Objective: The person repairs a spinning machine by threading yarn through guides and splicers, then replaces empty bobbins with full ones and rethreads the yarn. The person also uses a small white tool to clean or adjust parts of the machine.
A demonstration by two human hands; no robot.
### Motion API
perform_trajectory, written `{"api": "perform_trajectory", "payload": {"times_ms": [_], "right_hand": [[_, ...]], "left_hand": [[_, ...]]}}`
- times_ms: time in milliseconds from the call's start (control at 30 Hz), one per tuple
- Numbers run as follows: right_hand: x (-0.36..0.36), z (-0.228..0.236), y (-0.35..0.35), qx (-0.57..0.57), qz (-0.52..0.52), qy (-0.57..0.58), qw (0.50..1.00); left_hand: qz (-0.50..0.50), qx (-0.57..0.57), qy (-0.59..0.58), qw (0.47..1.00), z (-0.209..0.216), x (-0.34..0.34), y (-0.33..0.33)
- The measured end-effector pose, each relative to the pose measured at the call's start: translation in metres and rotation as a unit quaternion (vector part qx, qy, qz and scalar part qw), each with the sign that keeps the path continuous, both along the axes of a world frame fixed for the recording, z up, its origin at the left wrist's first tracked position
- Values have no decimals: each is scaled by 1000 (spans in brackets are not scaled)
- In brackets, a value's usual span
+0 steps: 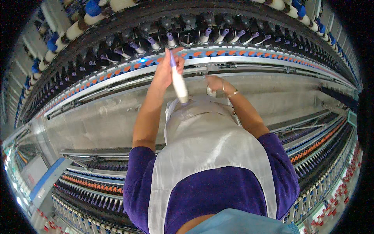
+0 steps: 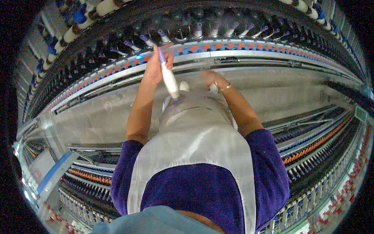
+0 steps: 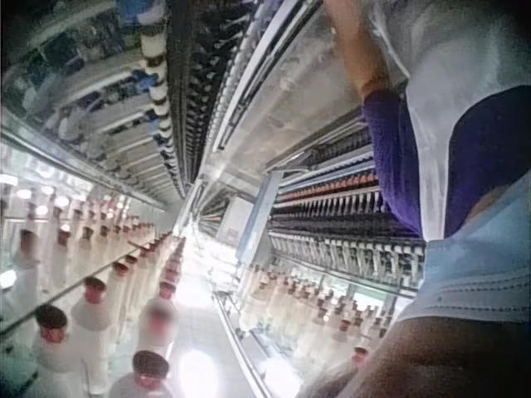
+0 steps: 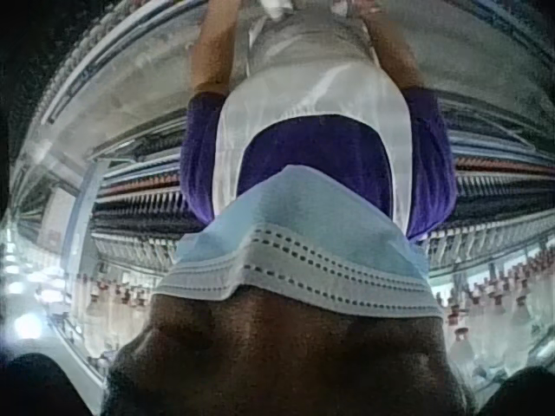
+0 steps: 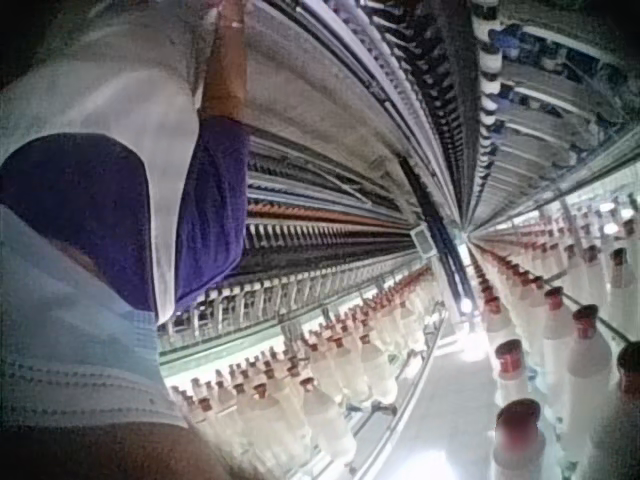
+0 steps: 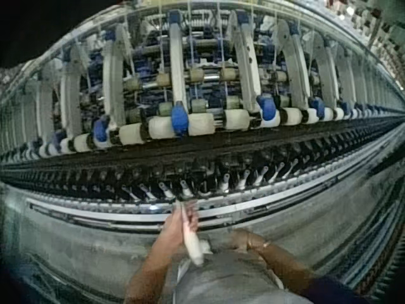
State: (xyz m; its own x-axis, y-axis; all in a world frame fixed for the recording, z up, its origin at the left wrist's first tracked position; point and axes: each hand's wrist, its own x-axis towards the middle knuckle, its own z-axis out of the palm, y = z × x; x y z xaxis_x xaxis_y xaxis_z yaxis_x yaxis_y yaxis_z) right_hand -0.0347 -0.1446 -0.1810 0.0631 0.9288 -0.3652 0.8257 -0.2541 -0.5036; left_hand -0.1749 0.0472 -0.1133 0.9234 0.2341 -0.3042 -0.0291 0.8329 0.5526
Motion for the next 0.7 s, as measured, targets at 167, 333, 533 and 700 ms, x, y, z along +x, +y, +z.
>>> {"api": "perform_trajectory", "payload": {"times_ms": [167, 333, 533, 700], "right_hand": [[8, 86, 14, 30, -234, 622, 747], [10, 151, 32, 193, -150, 524, 816], [11, 181, 17, 271, -221, 422, 836], [26, 207, 9, 293, -246, 318, 868]], "left_hand": [[37, 25, -70, 996, 55, 40, -17], [161, 278, 29, 946, 93, 41, -39], [-7, 211, -36, 977, 87, 21, -92], [-68, 82, -97, 990, 92, 22, -102]]}}
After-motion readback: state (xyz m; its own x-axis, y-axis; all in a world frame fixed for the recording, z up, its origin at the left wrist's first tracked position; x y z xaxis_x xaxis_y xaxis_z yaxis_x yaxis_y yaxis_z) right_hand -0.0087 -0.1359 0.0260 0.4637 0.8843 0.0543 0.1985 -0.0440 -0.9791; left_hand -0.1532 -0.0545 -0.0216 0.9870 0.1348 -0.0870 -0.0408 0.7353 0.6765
